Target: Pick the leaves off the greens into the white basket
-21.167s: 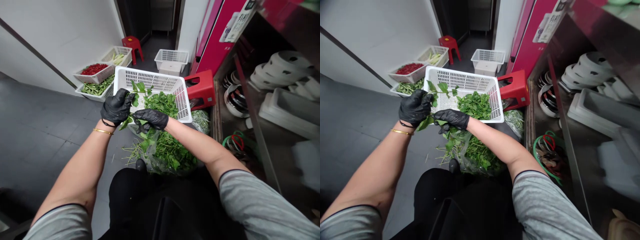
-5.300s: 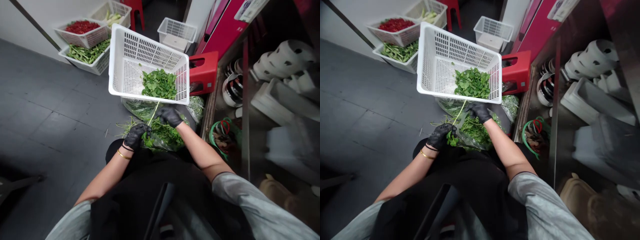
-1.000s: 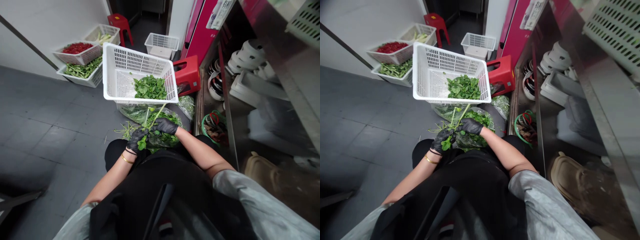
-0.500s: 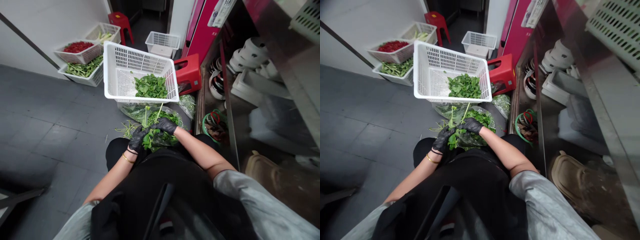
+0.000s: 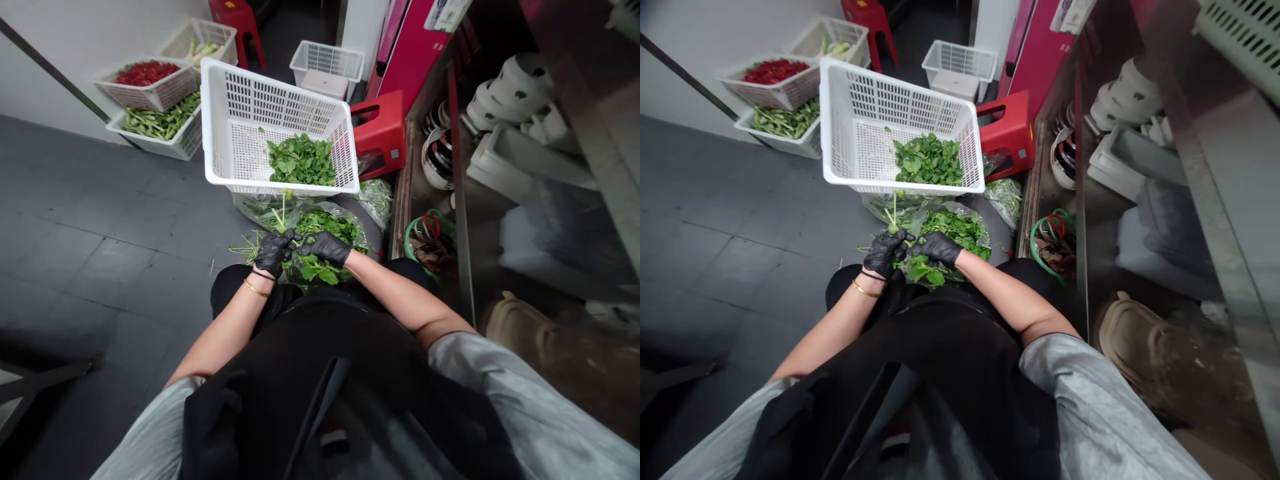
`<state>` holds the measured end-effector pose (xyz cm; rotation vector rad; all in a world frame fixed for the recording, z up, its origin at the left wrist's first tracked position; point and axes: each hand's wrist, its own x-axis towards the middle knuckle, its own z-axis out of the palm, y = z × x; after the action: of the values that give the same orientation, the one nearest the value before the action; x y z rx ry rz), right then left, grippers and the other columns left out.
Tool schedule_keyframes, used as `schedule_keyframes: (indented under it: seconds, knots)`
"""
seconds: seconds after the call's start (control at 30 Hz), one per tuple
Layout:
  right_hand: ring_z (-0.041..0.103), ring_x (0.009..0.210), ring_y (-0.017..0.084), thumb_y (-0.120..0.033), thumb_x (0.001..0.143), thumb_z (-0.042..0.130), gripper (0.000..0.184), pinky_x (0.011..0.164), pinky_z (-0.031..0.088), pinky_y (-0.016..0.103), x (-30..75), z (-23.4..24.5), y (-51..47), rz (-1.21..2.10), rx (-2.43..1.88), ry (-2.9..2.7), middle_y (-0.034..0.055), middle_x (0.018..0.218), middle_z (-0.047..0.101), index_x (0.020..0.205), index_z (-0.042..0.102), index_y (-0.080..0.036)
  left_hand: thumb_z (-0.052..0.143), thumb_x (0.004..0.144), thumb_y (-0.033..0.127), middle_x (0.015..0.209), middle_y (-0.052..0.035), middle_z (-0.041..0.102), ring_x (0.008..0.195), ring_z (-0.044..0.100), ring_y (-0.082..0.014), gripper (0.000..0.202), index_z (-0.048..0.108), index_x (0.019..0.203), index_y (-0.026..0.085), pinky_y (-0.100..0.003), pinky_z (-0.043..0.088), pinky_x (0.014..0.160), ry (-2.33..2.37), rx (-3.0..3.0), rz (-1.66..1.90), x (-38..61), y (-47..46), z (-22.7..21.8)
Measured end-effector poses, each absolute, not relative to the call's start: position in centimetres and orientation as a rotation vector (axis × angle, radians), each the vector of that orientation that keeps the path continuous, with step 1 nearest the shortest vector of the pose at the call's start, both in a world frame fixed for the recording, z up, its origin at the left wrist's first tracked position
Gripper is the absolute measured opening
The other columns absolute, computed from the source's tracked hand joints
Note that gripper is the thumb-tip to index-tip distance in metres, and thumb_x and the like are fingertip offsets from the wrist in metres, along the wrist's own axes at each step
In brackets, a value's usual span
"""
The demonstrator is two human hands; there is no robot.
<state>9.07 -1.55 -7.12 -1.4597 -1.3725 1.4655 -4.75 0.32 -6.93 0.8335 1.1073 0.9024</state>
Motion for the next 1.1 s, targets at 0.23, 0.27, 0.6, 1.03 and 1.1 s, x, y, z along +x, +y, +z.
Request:
schedule_keyframes:
  seconds: [0.23, 0.27, 0.6, 1.03, 1.1]
  knots:
    - [0.052, 0.062, 0.012, -0.043, 0.06, 0.075, 0.031, 0.063, 0.044, 0.026, 10.2, -5.4, -5.5, 1.472, -1.252, -1.28, -0.0012, 0.062, 0.059, 0.062, 0.061, -0.015, 0.075, 0.063, 0.041, 0.042, 0.0066, 0.043, 0.034, 0.034, -0.0039, 0.03, 0.061, 0.065, 0.014, -0.017, 0.023, 0.034, 1.023, 0.745, 1.067, -7.0, 1.2, -6.4]
    - [0.052, 0.061, 0.011, -0.042, 0.059, 0.077, 0.031, 0.062, 0.044, 0.025, 10.5, -5.5, -5.7, 1.509, -1.217, -1.248, -0.0019, 0.061, 0.059, 0.062, 0.061, -0.015, 0.075, 0.063, 0.042, 0.042, 0.0066, 0.043, 0.034, 0.034, -0.0039, 0.031, 0.06, 0.064, 0.015, -0.017, 0.024, 0.033, 1.024, 0.753, 1.099, -7.5, 1.5, -6.2]
    - [0.06, 0.06, 0.012, -0.036, 0.054, 0.083, 0.034, 0.064, 0.052, 0.026, 7.2, -7.6, -4.5, 2.013, -0.834, -0.638, -0.0035, 0.059, 0.062, 0.07, 0.06, -0.016, 0.076, 0.068, 0.042, 0.043, 0.0056, 0.046, 0.031, 0.035, -0.0046, 0.029, 0.064, 0.067, 0.016, -0.017, 0.026, 0.031, 0.939, 0.897, 1.134, -6.3, -0.1, -4.6]
    - [0.065, 0.082, 0.016, -0.03, 0.064, 0.074, 0.013, 0.078, 0.048, 0.024, 9.2, -5.3, -4.8, 1.635, -0.875, -1.785, 0.0014, 0.081, 0.07, 0.07, 0.069, -0.019, 0.069, 0.076, 0.034, 0.042, 0.0093, 0.033, 0.032, 0.027, -0.0023, 0.028, 0.051, 0.066, 0.016, -0.015, 0.018, 0.031, 1.042, 0.464, 0.974, -6.9, 1.5, -6.7]
    - [0.065, 0.073, 0.014, -0.036, 0.066, 0.073, 0.019, 0.071, 0.049, 0.024, 9.5, -5.3, -5.7, 1.795, -0.884, -1.736, 0.0007, 0.075, 0.069, 0.07, 0.068, -0.019, 0.068, 0.078, 0.036, 0.044, 0.0093, 0.033, 0.033, 0.027, -0.0019, 0.031, 0.048, 0.065, 0.017, -0.015, 0.02, 0.033, 1.088, 0.463, 1.056, -7.9, 2.3, -6.6]
